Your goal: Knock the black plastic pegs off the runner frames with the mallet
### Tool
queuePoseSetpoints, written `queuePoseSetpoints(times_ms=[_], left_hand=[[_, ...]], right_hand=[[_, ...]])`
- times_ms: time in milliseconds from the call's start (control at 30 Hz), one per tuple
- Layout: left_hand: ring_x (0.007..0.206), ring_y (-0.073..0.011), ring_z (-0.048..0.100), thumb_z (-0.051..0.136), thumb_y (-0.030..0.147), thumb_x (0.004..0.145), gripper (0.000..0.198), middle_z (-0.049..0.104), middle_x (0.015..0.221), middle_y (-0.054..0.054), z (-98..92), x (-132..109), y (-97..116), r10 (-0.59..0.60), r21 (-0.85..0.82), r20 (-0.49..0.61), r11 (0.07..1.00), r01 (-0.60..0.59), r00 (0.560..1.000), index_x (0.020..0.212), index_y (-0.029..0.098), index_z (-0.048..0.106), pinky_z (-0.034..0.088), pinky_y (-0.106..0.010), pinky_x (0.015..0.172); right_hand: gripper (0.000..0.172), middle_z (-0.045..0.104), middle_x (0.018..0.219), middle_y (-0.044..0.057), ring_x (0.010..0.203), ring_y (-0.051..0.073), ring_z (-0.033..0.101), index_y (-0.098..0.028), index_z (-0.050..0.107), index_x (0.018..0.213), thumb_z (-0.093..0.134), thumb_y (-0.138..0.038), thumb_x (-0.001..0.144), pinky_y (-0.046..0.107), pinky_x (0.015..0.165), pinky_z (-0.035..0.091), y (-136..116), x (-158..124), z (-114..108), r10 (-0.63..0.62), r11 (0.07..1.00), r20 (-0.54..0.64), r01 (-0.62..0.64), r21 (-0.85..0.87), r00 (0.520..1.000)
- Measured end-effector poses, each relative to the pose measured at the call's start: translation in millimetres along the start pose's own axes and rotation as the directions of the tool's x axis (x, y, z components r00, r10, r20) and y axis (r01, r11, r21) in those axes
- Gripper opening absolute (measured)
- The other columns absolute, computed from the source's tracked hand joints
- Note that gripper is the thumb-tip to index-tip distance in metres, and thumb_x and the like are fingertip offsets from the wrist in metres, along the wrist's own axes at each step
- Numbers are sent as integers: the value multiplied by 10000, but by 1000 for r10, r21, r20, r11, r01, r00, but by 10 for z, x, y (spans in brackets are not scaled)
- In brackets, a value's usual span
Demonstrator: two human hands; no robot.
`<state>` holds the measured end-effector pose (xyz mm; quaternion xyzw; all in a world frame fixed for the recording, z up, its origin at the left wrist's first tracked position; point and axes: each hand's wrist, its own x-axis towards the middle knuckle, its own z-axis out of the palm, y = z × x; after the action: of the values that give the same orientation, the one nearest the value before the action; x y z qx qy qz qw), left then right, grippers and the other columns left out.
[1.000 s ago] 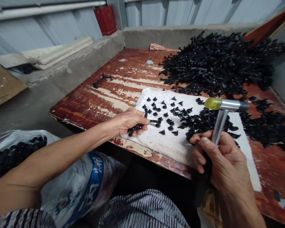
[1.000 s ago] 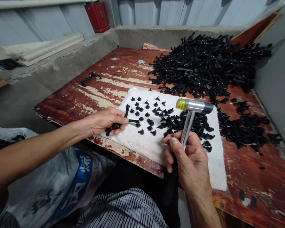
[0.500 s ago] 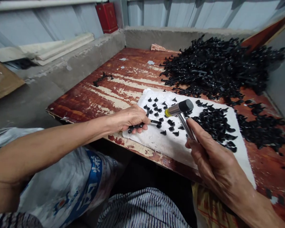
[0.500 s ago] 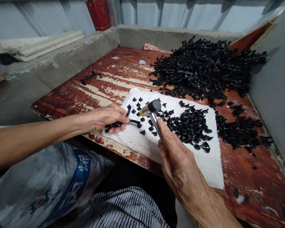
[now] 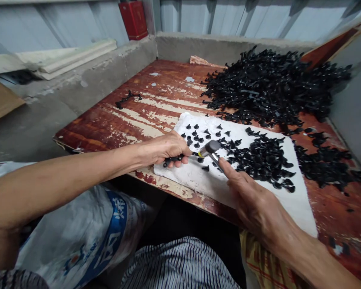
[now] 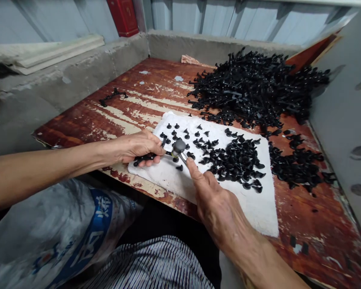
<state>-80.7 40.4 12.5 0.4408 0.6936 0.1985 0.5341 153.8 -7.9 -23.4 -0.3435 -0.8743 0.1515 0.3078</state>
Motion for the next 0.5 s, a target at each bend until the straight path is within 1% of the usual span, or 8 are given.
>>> queuePoseSetpoints(times_ms=[33,67,167,233,300,333,433,500], left_hand=[[337,-79,448,605,76,743,262,581,489,-33,0,0,2,-1,0,-3,1000,1,1000,496,135,539,293,-224,328],[334,-79,446,602,68,739,268,576,479,-33,1,0,5,-7,1,-5,1000,7,1000,487,134,538,293,-225,331],[323,-79,435,587,51,739,287,562,458,-28,2,4,2,-32,-12,-5,999,32,999,471,138,529,285,-226,326],[327,-78,440,581,52,744,282,568,472,-23,4,13,-14,-37,-21,-3,999,37,999,480,139,531,281,-222,319],[337,-76,451,582,69,756,272,580,496,-20,8,25,-36,-33,-28,6,999,33,999,496,138,539,281,-214,313],[342,-75,457,585,76,761,270,584,504,-20,12,31,-47,-32,-32,14,999,32,999,502,137,541,283,-210,313],[344,-72,460,583,77,772,290,583,504,-18,21,41,-66,-37,-59,31,998,39,999,496,143,526,286,-204,313],[339,-70,456,584,75,777,295,576,498,-15,16,41,-75,-43,-60,37,997,46,998,497,146,525,286,-202,312]], right_hand=[[629,638,727,37,523,163,580,-270,455,1486,445,-112,877,274,488,545,-8,10,-10,-10,1000,13,10,4,1000],[625,657,763,43,546,164,596,-283,451,1486,447,-110,885,275,509,555,-22,20,-25,-16,1000,-4,16,12,1000],[702,697,956,63,692,167,651,-330,317,1546,460,-92,902,276,606,583,-69,38,-63,6,999,-122,-2,33,992],[698,692,915,60,643,160,635,-312,353,1534,466,-91,881,263,558,570,-63,30,-55,11,999,-111,-7,34,994],[644,679,803,48,542,151,589,-289,469,1473,470,-102,857,251,474,536,-29,3,-23,11,999,-24,-10,45,1000],[634,680,788,46,529,153,581,-292,489,1460,476,-106,854,256,467,533,-10,-15,-4,29,998,-3,-28,62,1000],[682,708,877,51,574,168,606,-342,420,1500,516,-125,860,292,518,565,20,-62,43,141,978,-67,-128,167,988],[652,711,864,41,551,168,601,-357,484,1458,543,-150,842,305,506,573,21,-62,61,185,963,-85,-163,213,979]])
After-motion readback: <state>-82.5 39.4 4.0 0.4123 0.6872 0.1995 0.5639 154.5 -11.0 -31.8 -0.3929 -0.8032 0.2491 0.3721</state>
